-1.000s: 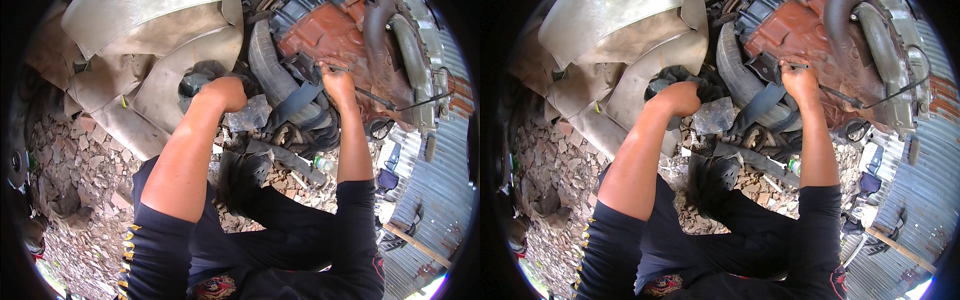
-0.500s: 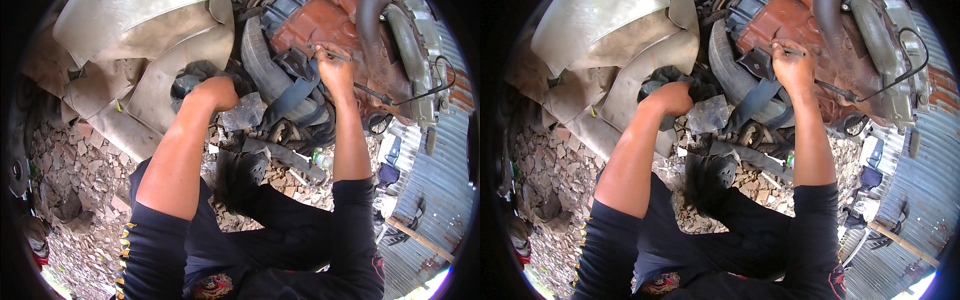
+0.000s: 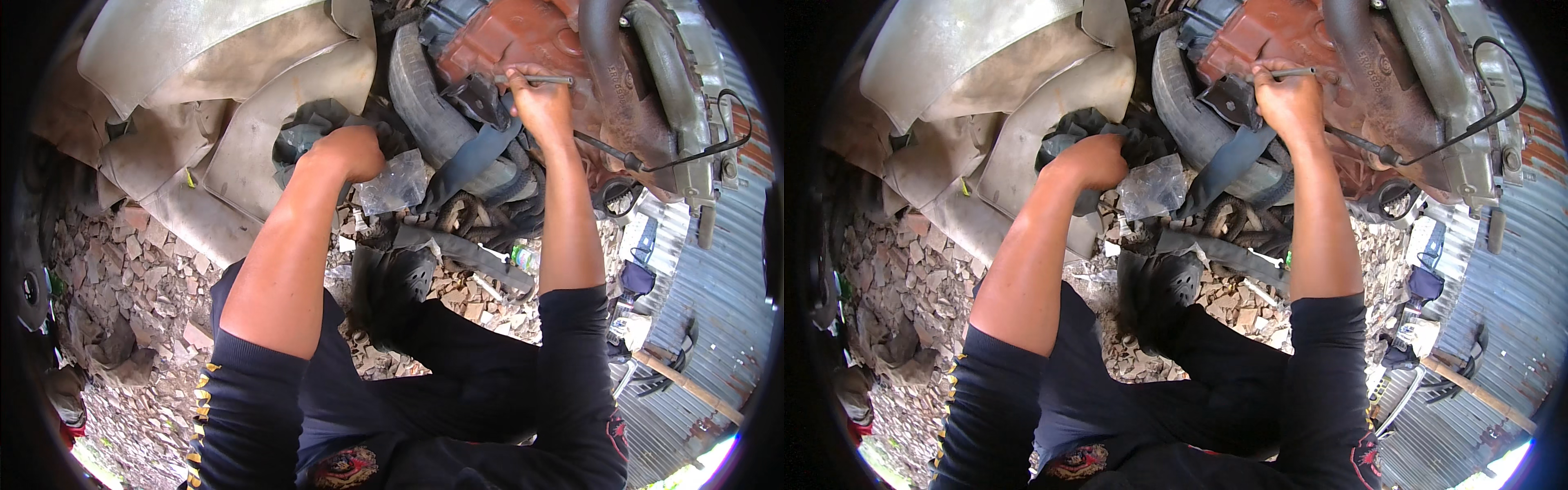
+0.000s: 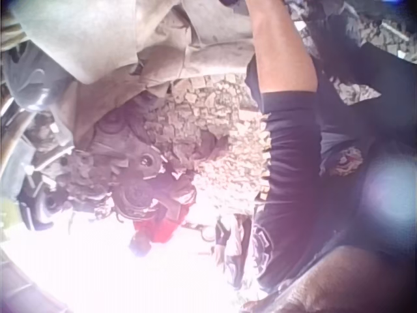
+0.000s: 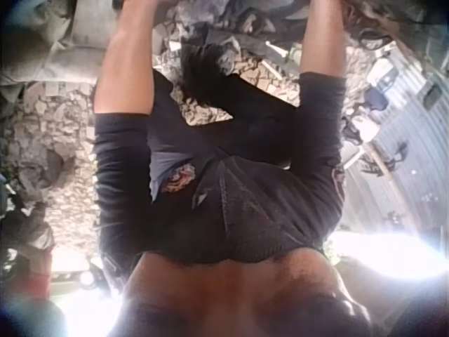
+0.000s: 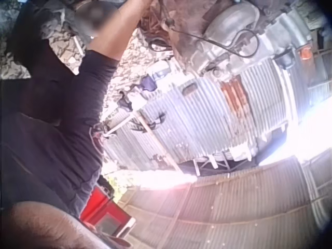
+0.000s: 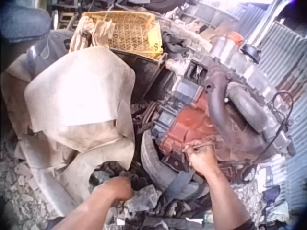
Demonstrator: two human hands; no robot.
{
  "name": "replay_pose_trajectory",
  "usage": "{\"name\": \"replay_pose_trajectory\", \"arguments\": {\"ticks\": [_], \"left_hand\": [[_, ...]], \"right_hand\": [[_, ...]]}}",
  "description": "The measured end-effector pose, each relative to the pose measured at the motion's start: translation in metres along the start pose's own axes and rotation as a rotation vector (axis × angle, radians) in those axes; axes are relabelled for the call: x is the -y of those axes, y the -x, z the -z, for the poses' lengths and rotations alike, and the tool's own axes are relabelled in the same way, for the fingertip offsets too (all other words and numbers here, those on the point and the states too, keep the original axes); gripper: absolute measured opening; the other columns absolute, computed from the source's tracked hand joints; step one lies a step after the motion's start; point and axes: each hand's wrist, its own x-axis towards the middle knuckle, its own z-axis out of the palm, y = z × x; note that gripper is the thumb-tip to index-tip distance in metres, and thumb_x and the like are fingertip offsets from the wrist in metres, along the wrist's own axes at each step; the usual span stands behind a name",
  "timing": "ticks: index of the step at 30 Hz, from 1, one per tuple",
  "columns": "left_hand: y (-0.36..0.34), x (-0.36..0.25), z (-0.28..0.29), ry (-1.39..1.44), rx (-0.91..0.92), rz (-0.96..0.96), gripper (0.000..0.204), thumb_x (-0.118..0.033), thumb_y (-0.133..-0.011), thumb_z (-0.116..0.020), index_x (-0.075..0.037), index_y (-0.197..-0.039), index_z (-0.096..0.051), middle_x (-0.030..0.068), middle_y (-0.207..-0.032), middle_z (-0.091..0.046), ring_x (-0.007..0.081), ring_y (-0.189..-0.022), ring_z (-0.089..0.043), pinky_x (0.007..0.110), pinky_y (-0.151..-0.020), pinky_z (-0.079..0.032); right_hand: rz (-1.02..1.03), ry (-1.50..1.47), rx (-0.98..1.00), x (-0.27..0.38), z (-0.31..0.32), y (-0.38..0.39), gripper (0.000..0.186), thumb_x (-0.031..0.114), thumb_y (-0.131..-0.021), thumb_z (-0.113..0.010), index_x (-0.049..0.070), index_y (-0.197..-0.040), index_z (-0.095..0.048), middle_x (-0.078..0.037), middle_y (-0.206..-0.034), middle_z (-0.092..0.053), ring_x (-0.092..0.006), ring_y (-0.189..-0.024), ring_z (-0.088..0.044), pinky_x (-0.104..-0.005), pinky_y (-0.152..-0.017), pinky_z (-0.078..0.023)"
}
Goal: The person wipes engine components with a cloth and uses a tool to manipulate a part on the engine block.
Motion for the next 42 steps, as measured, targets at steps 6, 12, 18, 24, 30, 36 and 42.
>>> {"name": "replay_pose_trajectory", "arguments": {"ticks": [6,12,18,24,30,36,42], "left_hand": [[0.003,-0.004,0.004,-0.013,-0.018,-0.014,0.038,-0.014,-0.081,-0.054,0.001,-0.114,-0.065,0.0200,-0.124,-0.061,0.0358,-0.115,-0.058,0.042,-0.097,-0.047],[0.009,0.002,0.006,0.015,-0.033,-0.001,0.039,-0.011,-0.081,-0.053,0.000,-0.116,-0.064,0.0217,-0.124,-0.060,0.0365,-0.115,-0.058,0.042,-0.096,-0.047],[0.010,-0.002,0.006,-0.010,-0.023,0.014,0.045,-0.010,-0.081,-0.051,-0.001,-0.124,-0.059,0.0216,-0.127,-0.058,0.0363,-0.118,-0.056,0.042,-0.097,-0.046],[0.017,-0.005,0.010,-0.002,-0.022,-0.003,0.047,-0.010,-0.080,-0.049,0.000,-0.126,-0.057,0.0231,-0.129,-0.056,0.0358,-0.120,-0.054,0.041,-0.100,-0.044],[0.011,-0.002,0.007,-0.031,-0.031,-0.008,0.049,-0.011,-0.080,-0.049,0.000,-0.128,-0.055,0.0235,-0.129,-0.056,0.0353,-0.122,-0.052,0.040,-0.101,-0.043],[0.010,-0.010,0.008,-0.035,0.004,-0.017,0.050,-0.013,-0.081,-0.050,0.000,-0.129,-0.054,0.0238,-0.131,-0.055,0.0353,-0.122,-0.052,0.040,-0.102,-0.042],[0.000,-0.006,0.004,-0.051,0.037,-0.022,0.053,-0.014,-0.080,-0.051,0.000,-0.131,-0.052,0.0242,-0.131,-0.054,0.0357,-0.122,-0.052,0.040,-0.103,-0.042]], "right_hand": [[0.220,0.376,-0.099,-0.016,-0.010,-0.005,0.018,0.022,-0.084,-0.063,0.009,-0.090,-0.073,-0.020,-0.086,-0.069,-0.0356,-0.087,-0.068,-0.0400,-0.078,-0.054],[-0.018,-0.154,-0.008,-0.002,-0.005,-0.017,0.024,0.026,-0.088,-0.063,0.006,-0.099,-0.071,-0.013,-0.069,-0.068,-0.0131,-0.067,-0.066,-0.0342,-0.058,-0.053],[-0.009,0.145,0.032,-0.007,-0.011,-0.012,0.020,0.025,-0.086,-0.063,0.009,-0.094,-0.072,-0.010,-0.073,-0.070,-0.0167,-0.061,-0.068,-0.0328,-0.062,-0.054],[-0.015,0.004,0.021,-0.011,-0.004,-0.012,0.021,0.024,-0.087,-0.061,0.006,-0.094,-0.071,-0.007,-0.069,-0.068,-0.0152,-0.055,-0.066,-0.0302,-0.057,-0.052],[-0.043,-0.121,0.090,-0.009,-0.009,-0.001,0.021,0.023,-0.089,-0.061,0.006,-0.095,-0.071,-0.006,-0.067,-0.067,-0.0139,-0.053,-0.064,-0.0291,-0.055,-0.052],[-0.110,-0.458,0.228,-0.023,0.012,-0.006,0.020,0.020,-0.088,-0.066,0.003,-0.097,-0.069,-0.006,-0.078,-0.069,-0.0121,-0.051,-0.059,-0.0266,-0.050,-0.049],[-0.119,-0.321,0.015,-0.026,-0.013,0.003,0.021,0.023,-0.087,-0.066,0.003,-0.094,-0.069,-0.006,-0.068,-0.067,-0.0128,-0.049,-0.059,-0.0277,-0.050,-0.049]]}}
